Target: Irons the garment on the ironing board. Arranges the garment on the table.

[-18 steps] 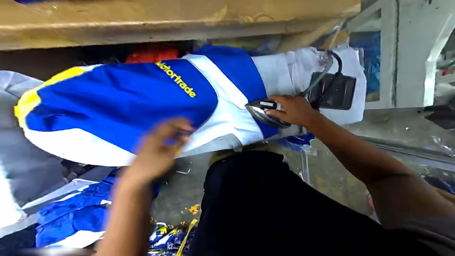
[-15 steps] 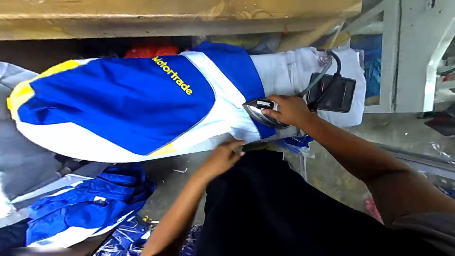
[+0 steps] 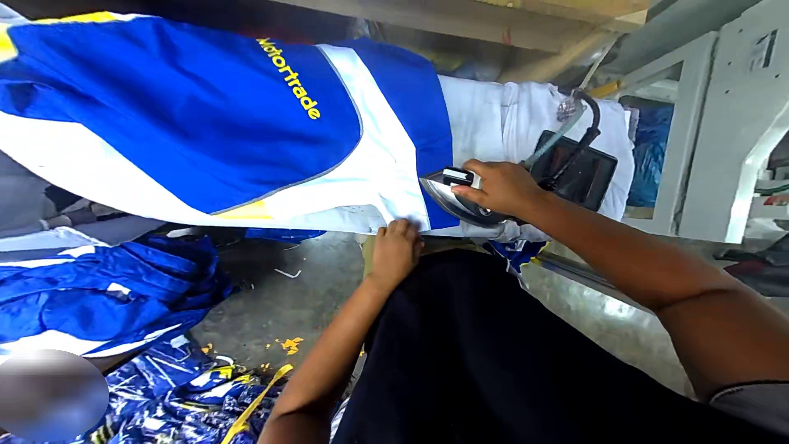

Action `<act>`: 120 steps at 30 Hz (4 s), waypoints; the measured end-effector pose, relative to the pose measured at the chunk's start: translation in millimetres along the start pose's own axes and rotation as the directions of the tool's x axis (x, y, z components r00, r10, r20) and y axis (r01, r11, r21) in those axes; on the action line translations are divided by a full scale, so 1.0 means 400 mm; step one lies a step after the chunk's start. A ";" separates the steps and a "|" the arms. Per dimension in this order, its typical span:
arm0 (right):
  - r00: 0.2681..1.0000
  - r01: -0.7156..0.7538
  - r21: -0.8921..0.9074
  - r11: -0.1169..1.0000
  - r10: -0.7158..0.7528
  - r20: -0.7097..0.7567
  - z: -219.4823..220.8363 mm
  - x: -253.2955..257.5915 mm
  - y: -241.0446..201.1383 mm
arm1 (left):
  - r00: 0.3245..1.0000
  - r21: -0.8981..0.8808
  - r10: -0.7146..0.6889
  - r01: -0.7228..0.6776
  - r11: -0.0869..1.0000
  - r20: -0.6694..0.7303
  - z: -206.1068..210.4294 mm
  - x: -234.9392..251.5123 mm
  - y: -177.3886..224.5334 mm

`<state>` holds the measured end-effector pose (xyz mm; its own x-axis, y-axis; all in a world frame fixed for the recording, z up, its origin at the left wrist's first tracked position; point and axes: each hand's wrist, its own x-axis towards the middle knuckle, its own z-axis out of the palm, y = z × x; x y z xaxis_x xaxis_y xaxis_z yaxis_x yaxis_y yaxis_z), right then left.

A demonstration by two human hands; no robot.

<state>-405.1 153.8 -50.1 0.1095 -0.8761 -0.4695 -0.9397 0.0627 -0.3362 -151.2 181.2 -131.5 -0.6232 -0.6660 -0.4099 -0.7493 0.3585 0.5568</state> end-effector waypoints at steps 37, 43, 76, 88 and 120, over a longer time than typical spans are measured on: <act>0.997 -0.081 0.037 0.996 0.081 0.007 0.003 0.081 -0.134 | 0.822 -0.720 -0.569 0.391 0.573 -0.006 0.016 0.006 -0.068; 0.985 0.164 -0.057 0.985 -0.161 0.058 0.064 -0.090 0.002 | 0.816 -0.640 -0.578 0.436 0.633 -0.017 0.018 0.005 -0.070; 0.829 0.558 -0.124 0.820 -0.546 0.119 0.076 -0.015 -0.032 | 0.332 -0.850 -0.938 0.461 0.254 -0.101 0.067 -0.360 -0.238; 0.844 0.533 -0.106 0.839 -0.520 0.131 0.082 0.001 -0.100 | 0.468 -0.854 -0.871 0.383 0.353 -0.150 0.019 -0.282 -0.191; 0.909 0.409 -0.099 0.907 -0.396 0.132 0.074 0.022 -0.169 | 0.806 0.511 0.426 -0.183 0.840 -0.411 -0.202 0.062 -0.343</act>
<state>-331.2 156.0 -55.5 0.5142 -0.7577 -0.4018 -0.8396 -0.3490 -0.4162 -45.6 62.7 -159.6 -0.7296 -0.6530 0.2031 -0.6295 0.7574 0.1736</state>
